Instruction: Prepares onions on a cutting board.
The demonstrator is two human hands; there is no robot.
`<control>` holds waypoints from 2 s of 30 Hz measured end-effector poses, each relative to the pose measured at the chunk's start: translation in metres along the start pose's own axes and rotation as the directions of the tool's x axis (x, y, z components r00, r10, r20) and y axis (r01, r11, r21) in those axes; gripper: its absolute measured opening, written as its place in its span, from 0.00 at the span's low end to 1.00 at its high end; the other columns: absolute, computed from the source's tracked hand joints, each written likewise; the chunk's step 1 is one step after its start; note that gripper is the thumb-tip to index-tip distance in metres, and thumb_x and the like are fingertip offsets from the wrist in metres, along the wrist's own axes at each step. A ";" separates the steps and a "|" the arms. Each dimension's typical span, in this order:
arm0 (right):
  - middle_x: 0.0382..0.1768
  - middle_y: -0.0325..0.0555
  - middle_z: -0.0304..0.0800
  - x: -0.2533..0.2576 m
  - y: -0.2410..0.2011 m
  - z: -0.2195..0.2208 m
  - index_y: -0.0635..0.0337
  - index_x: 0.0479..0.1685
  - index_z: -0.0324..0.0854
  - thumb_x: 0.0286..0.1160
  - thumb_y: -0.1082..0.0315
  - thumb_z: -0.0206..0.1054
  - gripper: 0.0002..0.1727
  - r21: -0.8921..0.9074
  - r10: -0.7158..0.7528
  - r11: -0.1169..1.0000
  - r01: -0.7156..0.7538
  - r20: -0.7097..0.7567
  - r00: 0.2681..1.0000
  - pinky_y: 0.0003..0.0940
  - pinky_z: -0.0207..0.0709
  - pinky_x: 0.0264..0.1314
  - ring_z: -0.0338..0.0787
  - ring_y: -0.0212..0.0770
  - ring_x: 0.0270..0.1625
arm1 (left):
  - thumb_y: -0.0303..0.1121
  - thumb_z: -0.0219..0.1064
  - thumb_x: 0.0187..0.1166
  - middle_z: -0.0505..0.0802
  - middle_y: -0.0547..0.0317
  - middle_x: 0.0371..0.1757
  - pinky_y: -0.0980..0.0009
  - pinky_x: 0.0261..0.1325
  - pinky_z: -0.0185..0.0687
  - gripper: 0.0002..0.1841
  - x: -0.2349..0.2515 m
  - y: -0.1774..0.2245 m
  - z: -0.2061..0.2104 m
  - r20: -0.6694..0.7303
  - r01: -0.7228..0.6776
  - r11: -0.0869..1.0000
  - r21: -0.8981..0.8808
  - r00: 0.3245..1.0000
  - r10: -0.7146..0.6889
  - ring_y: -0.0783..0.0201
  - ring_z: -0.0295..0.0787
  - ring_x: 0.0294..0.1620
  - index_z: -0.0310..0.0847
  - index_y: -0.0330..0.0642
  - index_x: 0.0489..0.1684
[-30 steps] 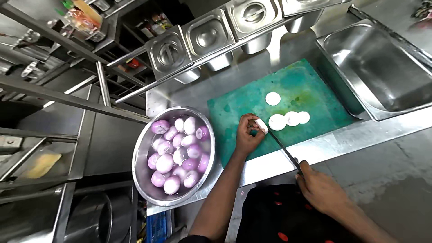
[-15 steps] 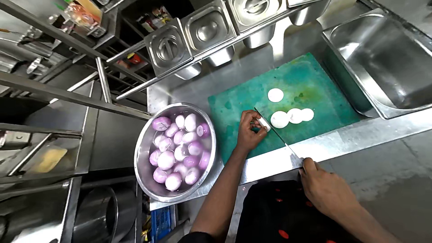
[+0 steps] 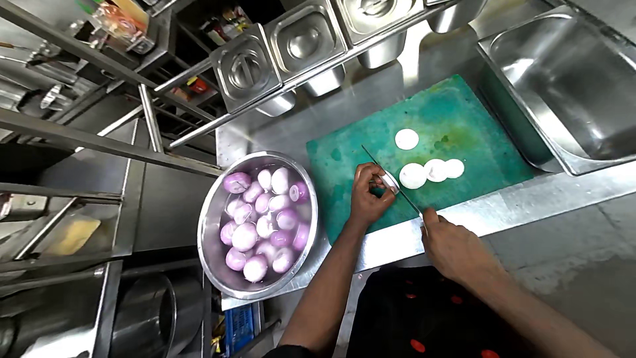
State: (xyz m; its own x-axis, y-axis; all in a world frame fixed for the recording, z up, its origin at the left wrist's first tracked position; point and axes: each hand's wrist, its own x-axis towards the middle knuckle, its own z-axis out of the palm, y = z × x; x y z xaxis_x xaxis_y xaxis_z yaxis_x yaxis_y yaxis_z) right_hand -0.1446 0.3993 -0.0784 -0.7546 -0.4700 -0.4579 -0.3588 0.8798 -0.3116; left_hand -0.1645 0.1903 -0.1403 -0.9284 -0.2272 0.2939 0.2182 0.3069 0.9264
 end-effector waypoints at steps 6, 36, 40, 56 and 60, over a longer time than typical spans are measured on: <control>0.42 0.64 0.91 -0.064 0.048 0.056 0.65 0.65 0.75 0.86 0.60 0.55 0.20 0.034 0.046 0.998 -0.045 -0.032 0.998 0.62 0.85 0.31 0.94 0.67 0.34 | 0.28 0.77 0.59 0.81 0.51 0.58 0.73 0.44 0.89 0.19 0.000 0.001 0.000 -0.018 -0.004 1.000 0.017 1.000 0.004 0.67 0.86 0.46 0.80 0.36 0.49; 0.41 0.52 0.87 -0.024 0.006 0.010 0.57 0.59 0.72 0.89 0.58 0.51 0.14 -0.001 0.033 0.999 -0.033 0.008 0.999 0.50 0.85 0.35 0.93 0.55 0.36 | 0.27 0.78 0.62 0.80 0.51 0.61 0.68 0.50 0.92 0.19 -0.002 -0.002 -0.008 0.050 -0.020 0.999 -0.039 0.999 0.022 0.62 0.86 0.54 0.80 0.39 0.51; 0.45 0.53 0.87 -0.002 -0.003 0.006 0.57 0.66 0.70 0.89 0.58 0.53 0.17 0.019 0.024 1.000 -0.025 0.031 0.999 0.50 0.87 0.38 0.94 0.55 0.40 | 0.27 0.78 0.62 0.80 0.51 0.61 0.67 0.50 0.92 0.18 -0.004 -0.002 -0.007 0.043 -0.020 1.000 -0.023 0.999 0.021 0.62 0.87 0.53 0.80 0.38 0.50; 0.29 0.51 0.85 -0.079 0.088 0.051 0.56 0.63 0.73 0.85 0.51 0.58 0.20 0.564 -0.094 0.824 -0.055 0.231 0.969 0.55 0.82 0.32 0.88 0.54 0.30 | 0.33 0.77 0.63 0.81 0.55 0.61 0.70 0.45 0.89 0.19 -0.007 -0.002 -0.005 0.011 -0.044 0.998 0.054 0.999 0.044 0.65 0.85 0.50 0.79 0.44 0.52; 0.22 0.38 0.79 -0.070 0.103 0.051 0.48 0.55 0.75 0.80 0.54 0.64 0.13 0.952 -0.342 0.068 -0.298 0.302 0.890 0.31 0.77 0.12 0.78 0.34 0.13 | 0.35 0.77 0.62 0.80 0.56 0.62 0.71 0.50 0.88 0.21 -0.007 -0.003 -0.004 0.013 -0.060 0.994 0.096 0.998 0.059 0.65 0.84 0.56 0.79 0.44 0.54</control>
State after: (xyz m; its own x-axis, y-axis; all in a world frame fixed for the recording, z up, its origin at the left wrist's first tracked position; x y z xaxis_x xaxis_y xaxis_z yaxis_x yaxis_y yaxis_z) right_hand -0.1010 0.5186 -0.1206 -0.3824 -0.7406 -0.5525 0.7233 0.1322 -0.6777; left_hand -0.1577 0.1877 -0.1440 -0.9178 -0.1967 0.3449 0.2436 0.4070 0.8803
